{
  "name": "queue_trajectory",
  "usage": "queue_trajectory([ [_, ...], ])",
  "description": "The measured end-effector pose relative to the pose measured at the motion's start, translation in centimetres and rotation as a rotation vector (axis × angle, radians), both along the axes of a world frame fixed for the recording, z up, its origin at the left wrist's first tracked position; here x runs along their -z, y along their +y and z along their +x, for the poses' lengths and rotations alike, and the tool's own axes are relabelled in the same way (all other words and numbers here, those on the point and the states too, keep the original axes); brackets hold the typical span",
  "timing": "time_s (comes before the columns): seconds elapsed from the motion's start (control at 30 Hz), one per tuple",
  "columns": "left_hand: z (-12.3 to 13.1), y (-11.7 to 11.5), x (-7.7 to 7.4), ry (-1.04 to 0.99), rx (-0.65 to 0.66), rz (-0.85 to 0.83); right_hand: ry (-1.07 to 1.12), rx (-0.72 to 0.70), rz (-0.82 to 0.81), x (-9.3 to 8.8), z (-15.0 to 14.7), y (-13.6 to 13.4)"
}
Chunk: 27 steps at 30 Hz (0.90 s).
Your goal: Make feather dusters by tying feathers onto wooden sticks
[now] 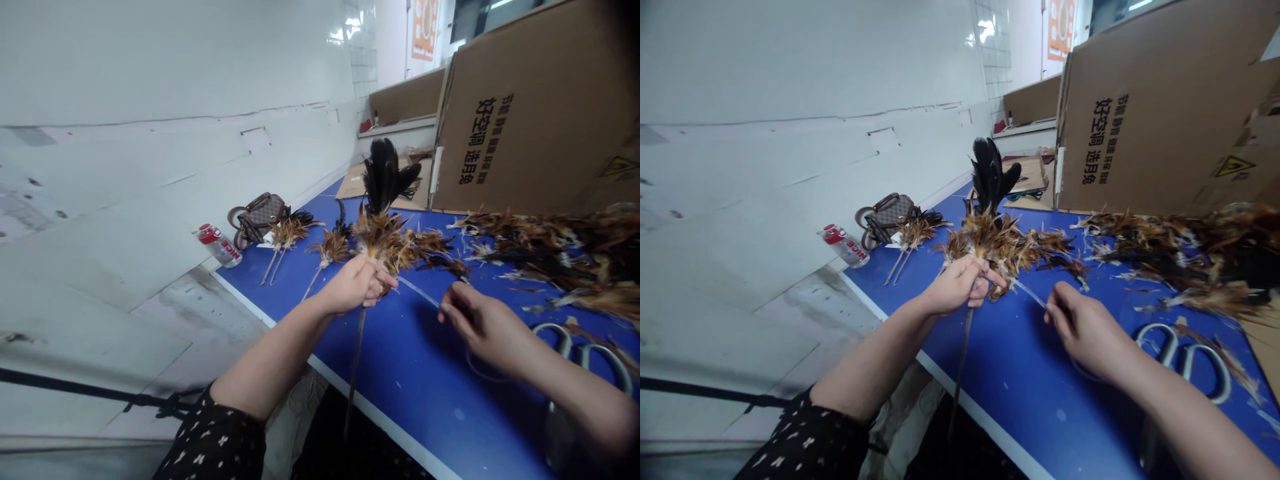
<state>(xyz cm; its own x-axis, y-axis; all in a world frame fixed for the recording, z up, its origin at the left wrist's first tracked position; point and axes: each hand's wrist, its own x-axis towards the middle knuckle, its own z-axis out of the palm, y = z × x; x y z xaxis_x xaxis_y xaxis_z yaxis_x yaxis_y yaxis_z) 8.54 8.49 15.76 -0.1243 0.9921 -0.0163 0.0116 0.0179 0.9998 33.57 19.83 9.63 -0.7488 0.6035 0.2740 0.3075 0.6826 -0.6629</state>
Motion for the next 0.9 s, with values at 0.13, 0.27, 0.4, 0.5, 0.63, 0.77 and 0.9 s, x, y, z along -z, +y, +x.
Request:
queue_trajectory([
  [0.13,2.7,1.3,0.1,0.039,0.077,-0.019,0.032,-0.020,0.017,-1.5,0.3,-0.3],
  [0.27,5.2,2.6,1.2,0.095,0.158,-0.105,0.083,0.018,0.018,-2.2,0.4,-0.5],
  [0.4,6.6,3.2,1.8,-0.022,0.237,-0.205,0.158,0.042,-0.112,-2.8,0.7,-0.1],
  [0.5,6.9,3.2,1.7,-0.108,0.278,-0.240,0.251,0.003,-0.382,-3.1,0.9,0.2],
  [0.63,6.9,3.2,1.8,-0.138,0.290,-0.262,0.315,0.041,-0.578,-3.1,0.7,0.3],
  [0.77,7.0,3.1,2.0,-0.079,0.286,-0.299,0.382,0.094,-0.469,-3.0,0.5,0.4],
  [0.9,7.2,2.9,1.8,0.060,0.303,-0.325,0.405,0.132,-0.395,-3.0,0.6,0.5],
])
